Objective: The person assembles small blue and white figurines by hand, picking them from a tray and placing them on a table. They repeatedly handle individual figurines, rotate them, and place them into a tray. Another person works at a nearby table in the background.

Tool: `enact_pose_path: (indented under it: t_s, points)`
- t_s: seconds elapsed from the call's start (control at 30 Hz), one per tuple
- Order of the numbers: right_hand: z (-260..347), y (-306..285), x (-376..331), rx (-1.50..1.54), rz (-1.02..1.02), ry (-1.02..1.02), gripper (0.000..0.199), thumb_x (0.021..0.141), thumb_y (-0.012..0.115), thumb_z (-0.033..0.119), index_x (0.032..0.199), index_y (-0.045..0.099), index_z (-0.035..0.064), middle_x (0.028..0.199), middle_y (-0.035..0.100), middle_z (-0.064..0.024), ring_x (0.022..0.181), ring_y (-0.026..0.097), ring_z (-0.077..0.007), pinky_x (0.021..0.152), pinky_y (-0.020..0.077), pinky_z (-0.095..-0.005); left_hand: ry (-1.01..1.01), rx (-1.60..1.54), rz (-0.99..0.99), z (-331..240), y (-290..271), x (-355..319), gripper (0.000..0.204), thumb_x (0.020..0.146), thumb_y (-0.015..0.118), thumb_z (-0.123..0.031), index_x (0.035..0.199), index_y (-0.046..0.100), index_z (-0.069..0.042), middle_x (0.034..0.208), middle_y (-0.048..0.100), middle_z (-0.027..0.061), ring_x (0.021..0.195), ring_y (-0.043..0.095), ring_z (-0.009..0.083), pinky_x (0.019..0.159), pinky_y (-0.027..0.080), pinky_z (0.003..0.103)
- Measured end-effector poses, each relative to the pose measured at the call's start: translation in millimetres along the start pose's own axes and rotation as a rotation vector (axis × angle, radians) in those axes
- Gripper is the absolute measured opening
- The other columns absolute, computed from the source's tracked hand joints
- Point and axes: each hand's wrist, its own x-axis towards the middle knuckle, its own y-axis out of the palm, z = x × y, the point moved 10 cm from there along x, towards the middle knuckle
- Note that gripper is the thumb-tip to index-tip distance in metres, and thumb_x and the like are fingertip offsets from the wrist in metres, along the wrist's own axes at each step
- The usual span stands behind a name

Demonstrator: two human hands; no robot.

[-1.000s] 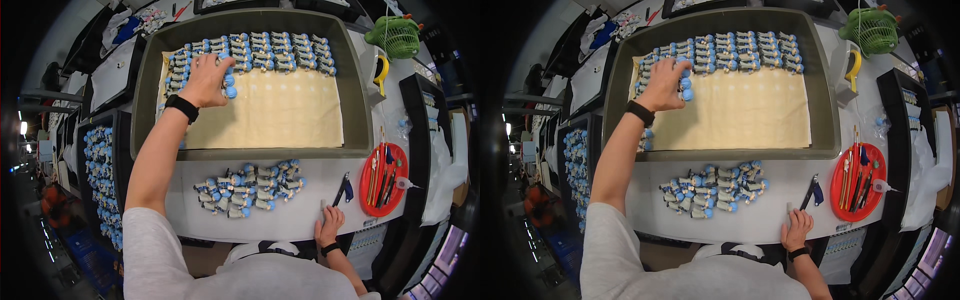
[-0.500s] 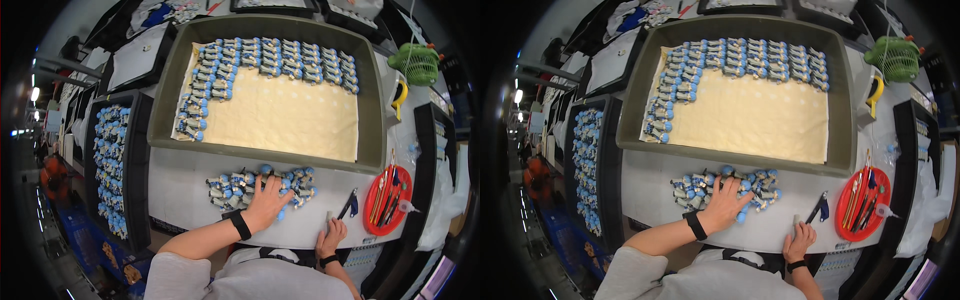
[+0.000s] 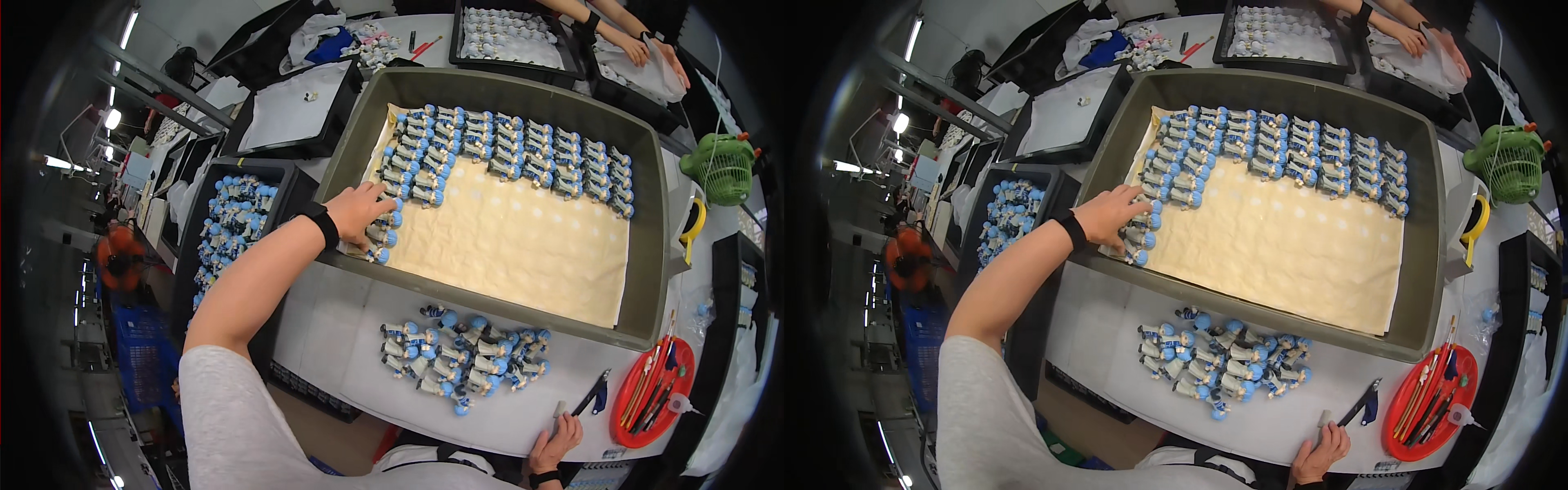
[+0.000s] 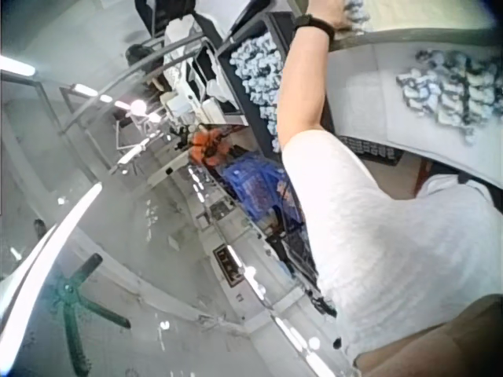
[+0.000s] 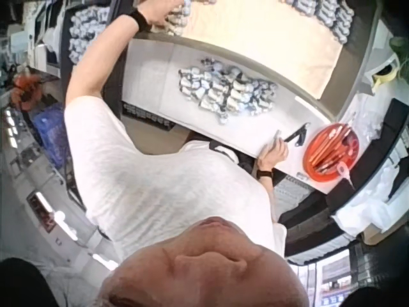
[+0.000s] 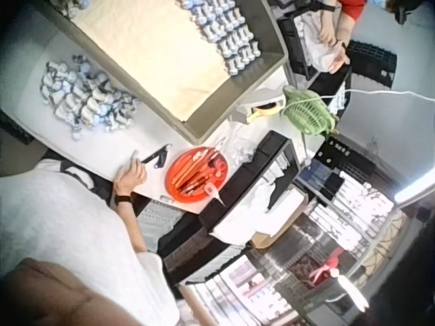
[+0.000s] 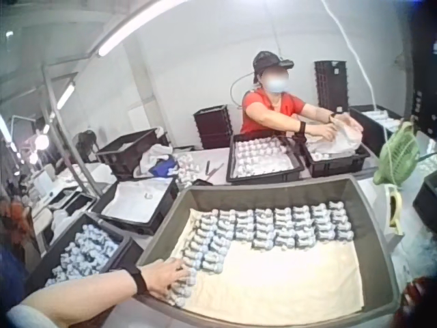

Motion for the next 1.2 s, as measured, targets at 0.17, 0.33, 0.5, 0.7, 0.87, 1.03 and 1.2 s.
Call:
enact_pose_path:
  t_s: [0.17,0.33,0.5,0.7,0.87,1.03,1.2]
  points:
    - [-0.7,-0.9,0.4,-0.005,-0.001,0.029,0.045,0.078,0.05,0.014,0.118,0.043,-0.0047,0.125,0.043,-0.021,0.12,0.033,-0.039,0.103,0.0202,-0.051,0.166,0.254,0.083,-12.8,28.0,22.6,0.099,0.043,0.087,-0.041,0.127,0.04,-0.018,0.13,0.035,0.0177,0.126,0.031,0.0368,0.096,0.035,0.051]
    - [-0.2,-1.8,-0.6,-0.014,-0.008,0.001,0.046,0.077,0.05,0.013,0.118,0.043,-0.0047,0.124,0.043,-0.021,0.12,0.033,-0.0389,0.103,0.0205,-0.0506,0.142,0.286,0.194,-24.3,43.0,42.0,0.096,0.041,0.087,-0.04,0.123,0.043,-0.017,0.125,0.034,0.0209,0.12,0.033,0.039,0.092,0.04,0.05]
    - [-1.2,-1.2,-0.7,-0.001,-0.01,0.003,0.046,0.077,0.05,0.013,0.118,0.043,-0.0047,0.124,0.043,-0.0211,0.12,0.033,-0.039,0.102,0.0209,-0.0505,0.121,0.239,0.139,-19.1,52.6,43.0,0.09,0.039,0.085,-0.035,0.118,0.046,-0.016,0.124,0.034,0.0207,0.114,0.036,0.0391,0.089,0.044,0.046]
    - [-2.6,1.3,-2.2,-0.011,-0.012,-0.001,0.046,0.078,0.052,0.017,0.117,0.044,-0.0048,0.123,0.043,-0.0211,0.119,0.033,-0.0394,0.101,0.0214,-0.0521,0.16,0.303,0.067,-19.9,56.0,41.2,0.089,0.038,0.085,-0.035,0.117,0.047,-0.016,0.123,0.035,0.0206,0.111,0.037,0.0397,0.09,0.044,0.046]
    - [-1.6,1.8,-3.1,-0.007,0.006,0.014,0.045,0.078,0.052,0.017,0.117,0.044,-0.0045,0.124,0.043,-0.0206,0.119,0.033,-0.0387,0.101,0.0214,-0.0512,0.091,0.192,0.169,-24.3,53.8,44.2,0.083,0.039,0.085,-0.024,0.113,0.048,-0.017,0.119,0.038,0.0167,0.11,0.038,0.0386,0.085,0.047,0.044]
    - [-3.0,2.2,-2.5,-0.009,0.013,0.012,0.045,0.078,0.052,0.017,0.118,0.044,-0.0032,0.125,0.043,-0.0199,0.119,0.033,-0.0382,0.101,0.0215,-0.0508,0.075,0.111,0.011,-20.8,35.9,52.0,0.063,0.046,0.08,-0.015,0.1,0.05,-0.014,0.104,0.045,0.0135,0.104,0.041,0.0348,0.078,0.049,0.042]
    - [0.0,2.8,1.7,-0.017,0.003,-0.015,0.045,0.077,0.054,0.014,0.119,0.045,-0.0013,0.126,0.043,-0.0193,0.121,0.033,-0.0378,0.102,0.0226,-0.0499,-0.012,-0.044,-0.14,-20.9,-25.3,27.7,0.047,0.053,0.069,-0.005,0.095,0.048,-0.012,0.098,0.047,0.0077,0.093,0.05,0.0306,0.073,0.048,0.039]
